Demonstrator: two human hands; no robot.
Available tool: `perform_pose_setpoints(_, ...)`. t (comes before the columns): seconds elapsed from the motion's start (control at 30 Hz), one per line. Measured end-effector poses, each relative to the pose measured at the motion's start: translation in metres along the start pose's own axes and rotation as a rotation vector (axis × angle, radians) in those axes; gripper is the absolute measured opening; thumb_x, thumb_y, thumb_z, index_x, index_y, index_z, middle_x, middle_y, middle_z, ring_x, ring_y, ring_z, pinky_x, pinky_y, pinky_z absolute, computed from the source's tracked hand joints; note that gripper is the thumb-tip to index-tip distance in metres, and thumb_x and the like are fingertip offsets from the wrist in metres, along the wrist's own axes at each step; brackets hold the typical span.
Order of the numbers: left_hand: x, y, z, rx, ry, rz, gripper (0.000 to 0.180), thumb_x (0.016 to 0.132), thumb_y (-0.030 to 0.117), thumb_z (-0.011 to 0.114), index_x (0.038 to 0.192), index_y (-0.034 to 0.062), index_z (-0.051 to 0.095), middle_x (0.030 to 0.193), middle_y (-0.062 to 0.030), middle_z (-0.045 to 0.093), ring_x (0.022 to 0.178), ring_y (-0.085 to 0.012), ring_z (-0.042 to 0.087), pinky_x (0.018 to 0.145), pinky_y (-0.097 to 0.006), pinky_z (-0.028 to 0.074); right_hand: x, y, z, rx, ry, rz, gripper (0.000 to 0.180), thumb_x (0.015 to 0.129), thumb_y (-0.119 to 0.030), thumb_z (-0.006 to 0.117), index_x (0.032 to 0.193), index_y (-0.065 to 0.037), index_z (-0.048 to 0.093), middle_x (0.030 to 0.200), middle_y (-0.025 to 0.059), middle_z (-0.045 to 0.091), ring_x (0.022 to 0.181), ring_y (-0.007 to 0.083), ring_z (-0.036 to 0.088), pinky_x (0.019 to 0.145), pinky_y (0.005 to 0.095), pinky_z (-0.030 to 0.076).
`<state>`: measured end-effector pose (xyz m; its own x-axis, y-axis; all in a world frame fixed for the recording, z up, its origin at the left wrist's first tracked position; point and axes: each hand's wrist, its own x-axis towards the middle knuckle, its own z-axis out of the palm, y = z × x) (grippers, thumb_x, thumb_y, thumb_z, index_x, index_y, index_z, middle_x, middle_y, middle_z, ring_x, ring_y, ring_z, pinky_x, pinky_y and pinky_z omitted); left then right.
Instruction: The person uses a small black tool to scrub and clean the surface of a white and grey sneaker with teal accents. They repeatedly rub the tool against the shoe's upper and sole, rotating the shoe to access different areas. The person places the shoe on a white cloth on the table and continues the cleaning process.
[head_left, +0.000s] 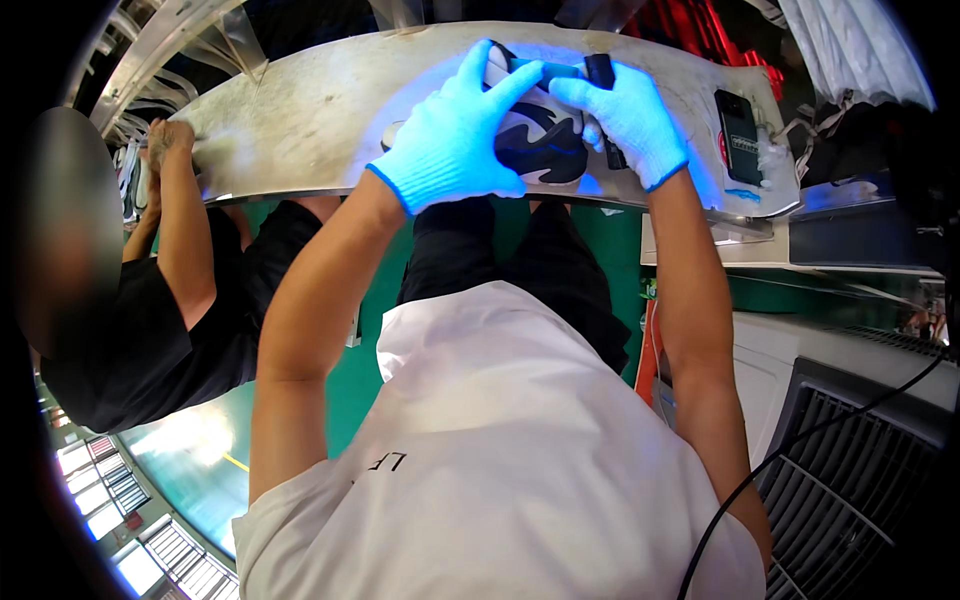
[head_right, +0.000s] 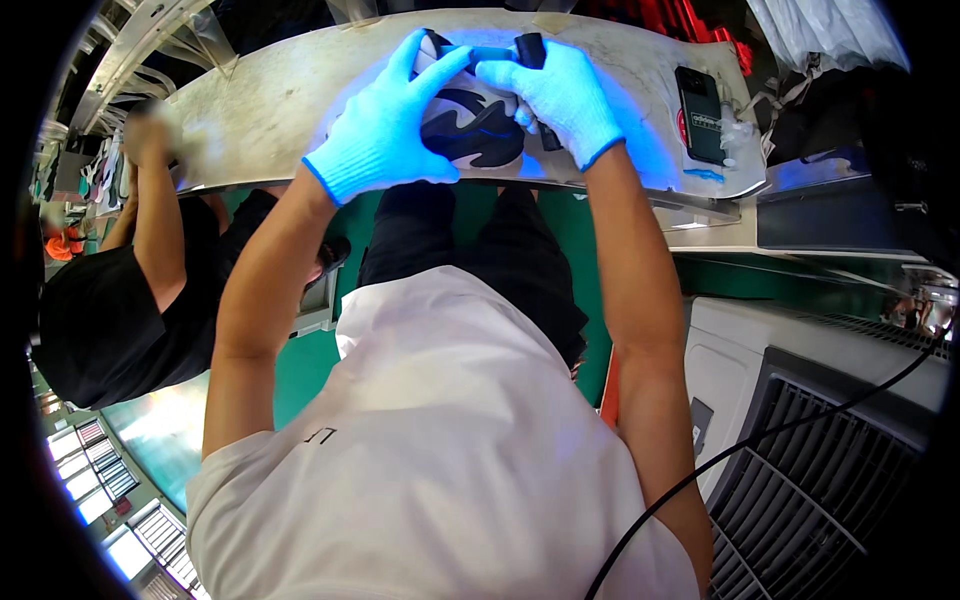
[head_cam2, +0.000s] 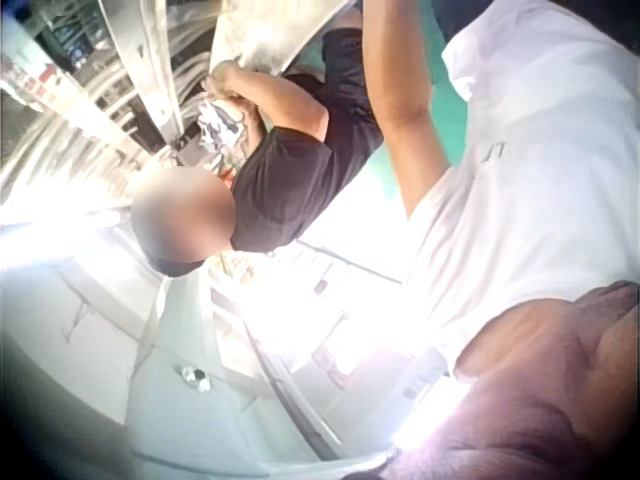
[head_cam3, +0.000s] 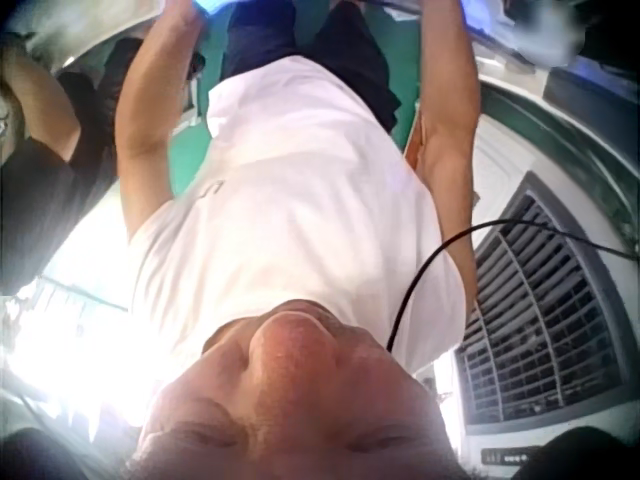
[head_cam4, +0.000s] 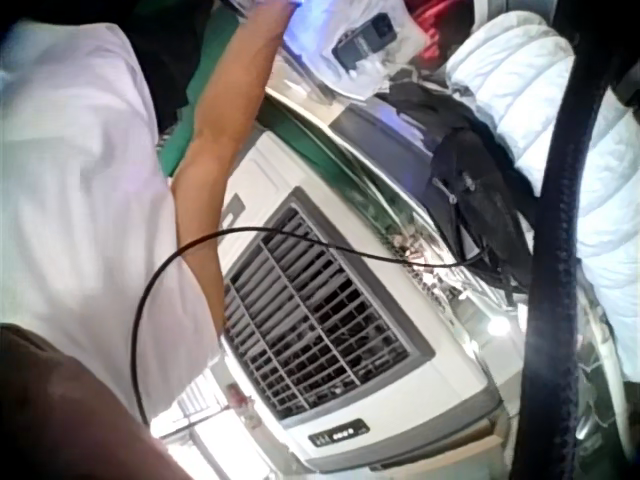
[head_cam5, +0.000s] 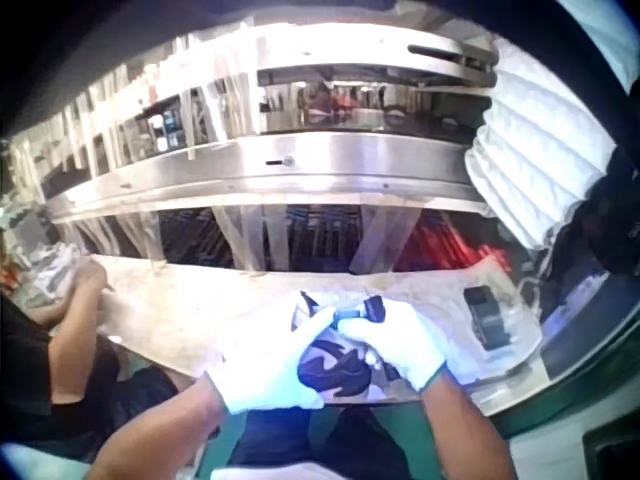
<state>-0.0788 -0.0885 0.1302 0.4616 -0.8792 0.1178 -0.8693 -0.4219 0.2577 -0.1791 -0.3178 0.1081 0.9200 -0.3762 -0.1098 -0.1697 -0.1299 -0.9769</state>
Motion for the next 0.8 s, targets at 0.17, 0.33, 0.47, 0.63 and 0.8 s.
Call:
perform_pose_setpoints(0.17, 0.012, -0.013, 0.001, -0.069, 0.003, 0.065, 0.129, 0.058, 0.043, 0.106, 0.171, 0.0294, 0.045, 0.174, -0.031, 0.038, 0.151, -0.0535, 0.051, 0.124, -0.055, 0.049, 0.015, 0.007, 0.005, 0.722, 0.481, -0.151, 0.036, 0.106, -0.035, 0.082, 0.114, -0.004, 0.068, 0.092, 0.0111, 0.076, 0.062, 0.0138, 0.064, 0.053, 0.0315, 0.053)
perform_pose_setpoints(0.33, 0.016, -0.018, -0.001, -0.099, -0.038, 0.06, 0.128, 0.057, 0.043, 0.106, 0.17, 0.0286, 0.047, 0.172, -0.0297, 0.04, 0.15, -0.055, 0.051, 0.125, -0.057, 0.047, 0.034, 0.008, 0.022, 0.926, 0.443, -0.094, 0.042, 0.112, -0.049, 0.069, 0.106, -0.007, 0.064, 0.089, 0.0108, 0.074, 0.059, 0.0177, 0.064, 0.054, 0.0342, 0.053)
perform_pose_setpoints(0.47, 0.02, -0.024, 0.002, -0.143, -0.039, 0.113, 0.128, 0.056, 0.043, 0.105, 0.17, 0.027, 0.048, 0.172, -0.0295, 0.041, 0.15, -0.0543, 0.05, 0.125, -0.056, 0.046, 0.033, 0.01, 0.018, 0.839, 0.347, -0.079, 0.048, 0.114, -0.054, 0.062, 0.104, -0.008, 0.064, 0.083, 0.0094, 0.069, 0.058, 0.0189, 0.063, 0.052, 0.0348, 0.051)
perform_pose_setpoints(0.63, 0.023, -0.015, -0.007, -0.101, -0.081, 0.116, 0.126, 0.058, 0.044, 0.104, 0.169, 0.0213, 0.047, 0.169, -0.0298, 0.043, 0.146, -0.0539, 0.053, 0.122, -0.058, 0.048, 0.025, 0.009, 0.022, 0.855, 0.348, -0.169, 0.049, 0.117, -0.055, 0.056, 0.102, -0.009, 0.063, 0.077, 0.0079, 0.065, 0.054, 0.0191, 0.058, 0.049, 0.0345, 0.047)
perform_pose_setpoints(0.8, 0.018, 0.021, 0.01, 0.108, -0.164, 0.11, 0.128, 0.061, 0.051, 0.103, 0.17, 0.0198, 0.044, 0.167, -0.0322, 0.044, 0.138, -0.056, 0.059, 0.115, -0.06, 0.053, 0.005, 0.028, 0.047, 1.188, 0.186, -0.23, 0.054, 0.119, -0.057, 0.047, 0.099, -0.01, 0.065, 0.072, 0.0056, 0.064, 0.048, 0.0207, 0.056, 0.047, 0.036, 0.047)
